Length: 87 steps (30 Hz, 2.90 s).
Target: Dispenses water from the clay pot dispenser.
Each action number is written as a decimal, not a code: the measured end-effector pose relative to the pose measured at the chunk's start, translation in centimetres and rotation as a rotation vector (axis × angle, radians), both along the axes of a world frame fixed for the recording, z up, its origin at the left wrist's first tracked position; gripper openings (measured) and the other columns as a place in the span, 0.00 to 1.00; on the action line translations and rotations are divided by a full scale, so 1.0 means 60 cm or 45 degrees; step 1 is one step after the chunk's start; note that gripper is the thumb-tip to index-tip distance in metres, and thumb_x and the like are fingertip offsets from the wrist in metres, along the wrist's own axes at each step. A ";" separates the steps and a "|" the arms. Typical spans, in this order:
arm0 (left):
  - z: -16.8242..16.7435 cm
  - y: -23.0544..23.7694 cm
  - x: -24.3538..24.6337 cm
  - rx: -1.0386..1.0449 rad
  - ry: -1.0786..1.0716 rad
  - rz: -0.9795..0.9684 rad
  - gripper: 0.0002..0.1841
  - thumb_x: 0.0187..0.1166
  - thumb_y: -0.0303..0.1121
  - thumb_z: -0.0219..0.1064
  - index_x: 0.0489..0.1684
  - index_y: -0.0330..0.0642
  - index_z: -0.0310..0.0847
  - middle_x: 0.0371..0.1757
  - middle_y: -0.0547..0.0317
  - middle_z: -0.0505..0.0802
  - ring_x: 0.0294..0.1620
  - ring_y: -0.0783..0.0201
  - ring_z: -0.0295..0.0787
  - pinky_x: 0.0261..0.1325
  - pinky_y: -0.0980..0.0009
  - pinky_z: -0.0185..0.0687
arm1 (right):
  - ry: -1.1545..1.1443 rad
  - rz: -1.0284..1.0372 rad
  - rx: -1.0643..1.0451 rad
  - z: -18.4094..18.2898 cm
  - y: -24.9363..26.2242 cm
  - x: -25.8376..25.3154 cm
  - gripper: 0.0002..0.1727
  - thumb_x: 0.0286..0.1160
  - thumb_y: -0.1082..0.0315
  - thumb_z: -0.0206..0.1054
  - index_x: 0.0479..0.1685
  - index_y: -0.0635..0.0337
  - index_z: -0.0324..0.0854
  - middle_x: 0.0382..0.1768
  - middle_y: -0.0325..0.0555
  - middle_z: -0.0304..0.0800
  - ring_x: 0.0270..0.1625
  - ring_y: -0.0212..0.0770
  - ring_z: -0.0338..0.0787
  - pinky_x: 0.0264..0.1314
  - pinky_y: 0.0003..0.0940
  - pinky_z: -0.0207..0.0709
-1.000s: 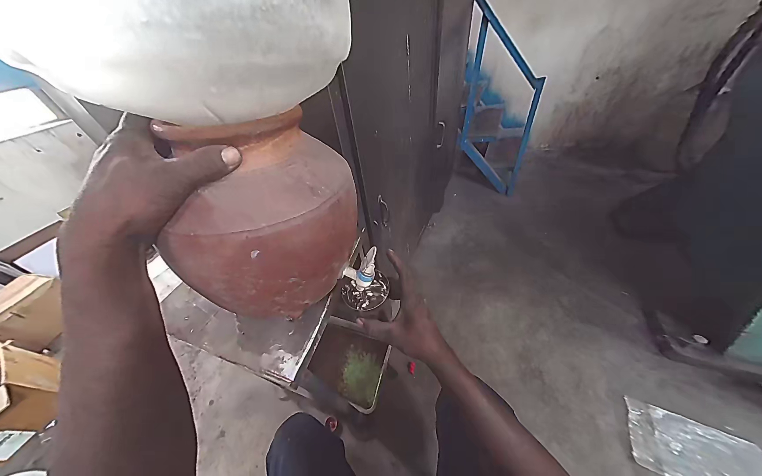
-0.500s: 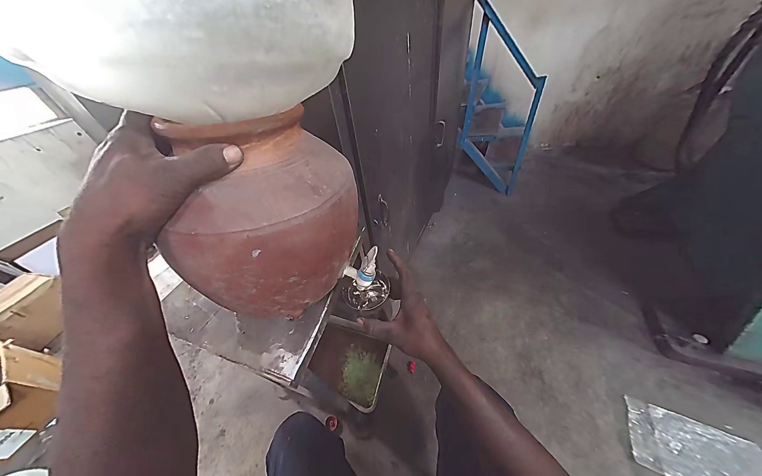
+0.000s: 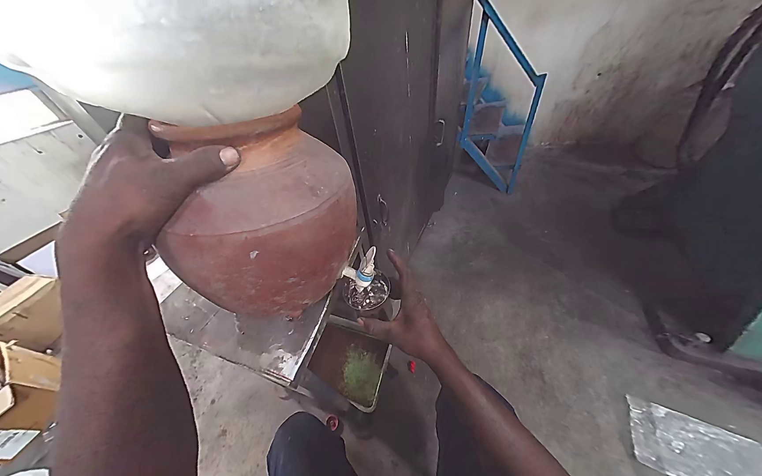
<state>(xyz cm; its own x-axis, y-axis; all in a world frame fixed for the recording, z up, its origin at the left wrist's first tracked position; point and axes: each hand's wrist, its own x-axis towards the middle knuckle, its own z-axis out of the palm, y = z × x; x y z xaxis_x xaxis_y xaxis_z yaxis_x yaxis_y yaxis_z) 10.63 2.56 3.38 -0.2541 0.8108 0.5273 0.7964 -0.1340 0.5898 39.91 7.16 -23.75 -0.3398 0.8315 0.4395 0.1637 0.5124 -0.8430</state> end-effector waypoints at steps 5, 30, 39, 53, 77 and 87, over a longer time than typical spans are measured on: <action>-0.001 0.001 0.000 0.009 -0.029 -0.032 0.48 0.50 0.67 0.82 0.75 0.61 0.70 0.55 0.71 0.92 0.52 0.77 0.92 0.54 0.68 0.92 | -0.004 -0.011 0.006 0.000 0.000 -0.001 0.72 0.44 0.47 0.91 0.96 0.41 0.42 0.65 0.45 0.88 0.62 0.39 0.91 0.65 0.48 0.87; 0.000 0.001 0.001 0.004 -0.013 -0.051 0.49 0.50 0.68 0.82 0.77 0.62 0.68 0.56 0.70 0.92 0.52 0.76 0.92 0.53 0.67 0.93 | -0.019 -0.004 -0.004 -0.001 0.001 0.000 0.72 0.44 0.47 0.90 0.96 0.39 0.42 0.65 0.45 0.88 0.60 0.40 0.91 0.63 0.48 0.87; 0.001 -0.001 0.006 0.009 -0.010 -0.067 0.48 0.52 0.67 0.82 0.77 0.61 0.68 0.57 0.70 0.92 0.53 0.77 0.92 0.54 0.68 0.93 | -0.007 0.015 0.005 -0.005 0.004 0.000 0.72 0.44 0.48 0.91 0.96 0.40 0.41 0.64 0.45 0.89 0.62 0.39 0.91 0.66 0.47 0.87; 0.002 -0.001 0.010 0.003 -0.019 -0.064 0.47 0.51 0.66 0.82 0.76 0.60 0.68 0.56 0.71 0.92 0.52 0.77 0.92 0.53 0.69 0.93 | -0.025 -0.001 0.006 -0.002 0.003 0.001 0.72 0.44 0.48 0.91 0.96 0.41 0.41 0.64 0.46 0.88 0.61 0.40 0.91 0.65 0.47 0.87; 0.001 -0.001 0.009 0.013 -0.014 -0.054 0.49 0.50 0.67 0.82 0.77 0.60 0.68 0.57 0.70 0.92 0.53 0.77 0.91 0.55 0.68 0.92 | -0.014 0.010 -0.004 -0.005 0.003 0.001 0.73 0.44 0.47 0.91 0.96 0.41 0.41 0.64 0.45 0.89 0.62 0.39 0.91 0.66 0.47 0.87; 0.003 -0.001 0.015 0.021 -0.016 -0.099 0.48 0.52 0.65 0.83 0.77 0.60 0.68 0.59 0.71 0.92 0.55 0.77 0.91 0.56 0.70 0.93 | -0.005 0.012 -0.009 -0.008 0.003 0.004 0.72 0.43 0.47 0.91 0.96 0.39 0.42 0.64 0.44 0.89 0.62 0.39 0.91 0.66 0.48 0.87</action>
<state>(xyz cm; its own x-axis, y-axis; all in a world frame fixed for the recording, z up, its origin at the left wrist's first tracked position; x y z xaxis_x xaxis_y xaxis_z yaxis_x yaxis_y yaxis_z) 11.52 2.48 3.54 -0.1974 0.8197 0.5377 0.7758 -0.2047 0.5968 40.13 7.32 -24.22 -0.3493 0.8314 0.4322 0.1618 0.5078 -0.8461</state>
